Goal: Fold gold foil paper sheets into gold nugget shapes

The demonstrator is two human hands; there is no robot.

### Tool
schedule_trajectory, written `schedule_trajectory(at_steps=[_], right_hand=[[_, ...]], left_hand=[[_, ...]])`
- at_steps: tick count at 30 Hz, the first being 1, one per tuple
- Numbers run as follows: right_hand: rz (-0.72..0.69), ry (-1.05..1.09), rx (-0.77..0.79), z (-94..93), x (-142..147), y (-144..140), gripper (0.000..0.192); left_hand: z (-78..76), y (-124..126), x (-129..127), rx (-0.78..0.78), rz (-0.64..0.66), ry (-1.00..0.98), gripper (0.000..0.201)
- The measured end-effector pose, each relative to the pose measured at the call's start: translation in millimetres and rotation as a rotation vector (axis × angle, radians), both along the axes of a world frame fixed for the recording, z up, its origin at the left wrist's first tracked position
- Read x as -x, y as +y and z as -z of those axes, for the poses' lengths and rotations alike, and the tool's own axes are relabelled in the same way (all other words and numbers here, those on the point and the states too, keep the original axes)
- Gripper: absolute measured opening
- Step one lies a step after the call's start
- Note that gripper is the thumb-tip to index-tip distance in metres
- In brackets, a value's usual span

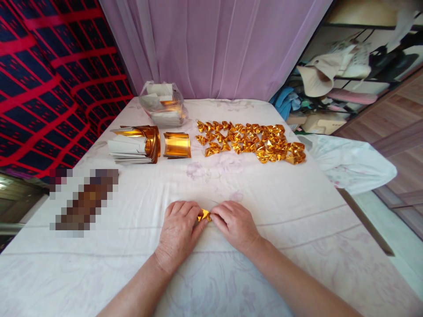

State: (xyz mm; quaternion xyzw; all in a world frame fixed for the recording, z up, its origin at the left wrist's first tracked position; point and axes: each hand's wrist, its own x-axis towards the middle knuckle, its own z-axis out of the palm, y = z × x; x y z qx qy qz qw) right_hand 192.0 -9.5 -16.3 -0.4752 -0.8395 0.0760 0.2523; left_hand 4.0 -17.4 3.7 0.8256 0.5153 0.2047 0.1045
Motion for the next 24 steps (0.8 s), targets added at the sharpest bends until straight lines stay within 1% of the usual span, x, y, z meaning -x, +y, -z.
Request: schedule_trajectory(at_steps=[6, 11, 16, 24], right_hand=[[0.023, 0.015, -0.003, 2.7, 1.0, -0.3, 0.018], [0.046, -0.022, 0.01, 1.9, 1.9, -0.7, 0.017], [0.064, -0.045, -0.01, 2.1, 2.8, -1.3, 0.018], [0.071, -0.054, -0.015, 2.4, 3.9, -1.4, 0.019]], left_hand=[[3.3, 0.4, 0.9, 0.004, -0.001, -0.01, 0.01], [2.4, 1.2, -0.1, 0.02, -0.018, -0.017, 0.013], [1.8, 1.2, -1.7, -0.003, -0.03, -0.015, 0.015], [1.9, 2.0, -3.2, 0.027, -0.045, -0.005, 0.008]])
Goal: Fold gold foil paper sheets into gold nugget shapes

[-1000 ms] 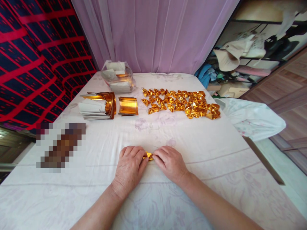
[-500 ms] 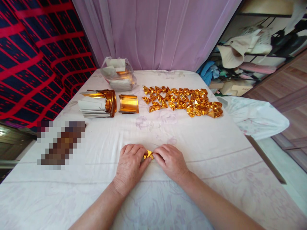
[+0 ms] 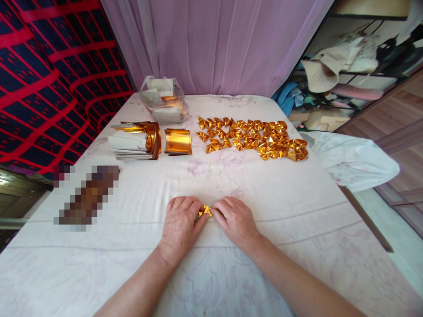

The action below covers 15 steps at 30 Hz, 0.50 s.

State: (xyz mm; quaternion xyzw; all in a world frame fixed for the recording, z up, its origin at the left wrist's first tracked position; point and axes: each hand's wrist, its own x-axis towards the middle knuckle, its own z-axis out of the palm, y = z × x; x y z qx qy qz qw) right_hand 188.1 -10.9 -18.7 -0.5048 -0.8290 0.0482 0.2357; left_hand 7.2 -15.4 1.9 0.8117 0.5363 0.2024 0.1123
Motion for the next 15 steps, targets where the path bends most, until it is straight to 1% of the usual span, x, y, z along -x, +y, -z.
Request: schedule_trajectory(at_steps=[8, 15], right_hand=[[0.009, 0.001, -0.004, -1.0, 0.0, 0.1, 0.016], [0.023, 0.017, -0.005, -0.9, 1.7, -0.2, 0.018]], left_hand=[[1.8, -1.0, 0.0, 0.01, -0.01, 0.01, 0.009], [0.9, -0.2, -1.0, 0.017, -0.014, 0.004, 0.006]])
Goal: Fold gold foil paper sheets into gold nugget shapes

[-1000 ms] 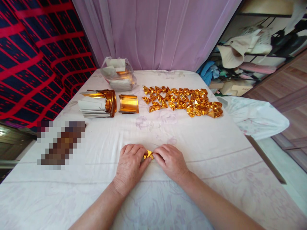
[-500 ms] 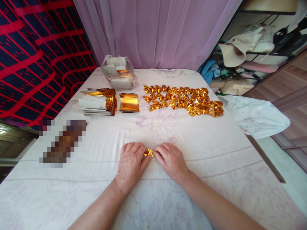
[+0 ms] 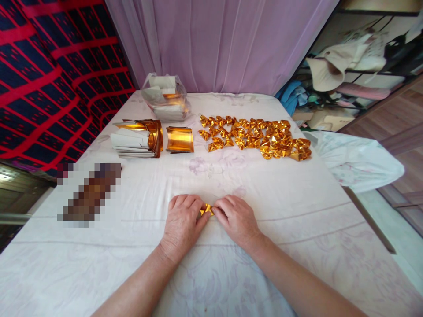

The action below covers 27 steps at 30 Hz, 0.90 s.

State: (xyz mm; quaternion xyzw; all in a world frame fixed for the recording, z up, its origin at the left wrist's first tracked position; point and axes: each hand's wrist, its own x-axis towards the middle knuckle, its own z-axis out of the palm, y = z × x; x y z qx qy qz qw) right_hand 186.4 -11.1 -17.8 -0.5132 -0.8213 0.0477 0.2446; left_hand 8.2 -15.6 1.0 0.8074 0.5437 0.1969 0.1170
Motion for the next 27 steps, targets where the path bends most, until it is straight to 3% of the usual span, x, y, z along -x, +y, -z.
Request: schedule_trajectory(at_steps=[14, 21, 27], right_hand=[[-0.028, 0.092, 0.066, -1.5, -4.6, -3.1, 0.003], [-0.016, 0.154, 0.14, -0.7, -3.6, -1.7, 0.01], [-0.062, 0.22, 0.11, 1.9, -10.7, 0.6, 0.018]], left_hand=[[-0.3, 0.3, -0.9, 0.023, -0.021, 0.014, 0.01], [-1.3, -0.3, -1.3, 0.044, -0.027, 0.015, 0.008], [0.2, -0.1, -0.1, 0.032, -0.028, -0.002, 0.006]])
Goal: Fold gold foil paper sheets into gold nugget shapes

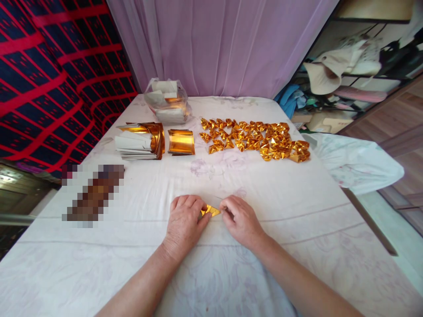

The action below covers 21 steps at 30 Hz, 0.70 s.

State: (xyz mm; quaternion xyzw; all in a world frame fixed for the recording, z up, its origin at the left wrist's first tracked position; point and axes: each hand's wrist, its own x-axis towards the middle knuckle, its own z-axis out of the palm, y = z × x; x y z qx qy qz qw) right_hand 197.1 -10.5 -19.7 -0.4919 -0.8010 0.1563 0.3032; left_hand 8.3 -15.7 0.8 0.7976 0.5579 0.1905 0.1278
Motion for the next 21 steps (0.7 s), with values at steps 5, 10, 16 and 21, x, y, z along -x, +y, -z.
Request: schedule_trajectory(at_steps=[5, 10, 16, 21], right_hand=[[-0.035, 0.028, -0.027, 0.4, -2.8, -0.8, 0.018], [-0.038, 0.036, -0.089, -2.7, 3.1, -5.7, 0.015], [0.006, -0.062, -0.044, -3.8, 12.1, -5.8, 0.012], [-0.009, -0.054, -0.007, -3.3, 10.0, -3.9, 0.016]], left_hand=[[-0.5, 0.1, -0.2, 0.002, 0.0, 0.02, 0.007], [-0.7, 0.7, -1.4, 0.01, -0.001, 0.026, 0.006], [0.2, 2.7, 1.0, 0.037, 0.017, -0.006, 0.008], [-0.7, 4.3, 5.6, 0.094, 0.037, -0.033, 0.005]])
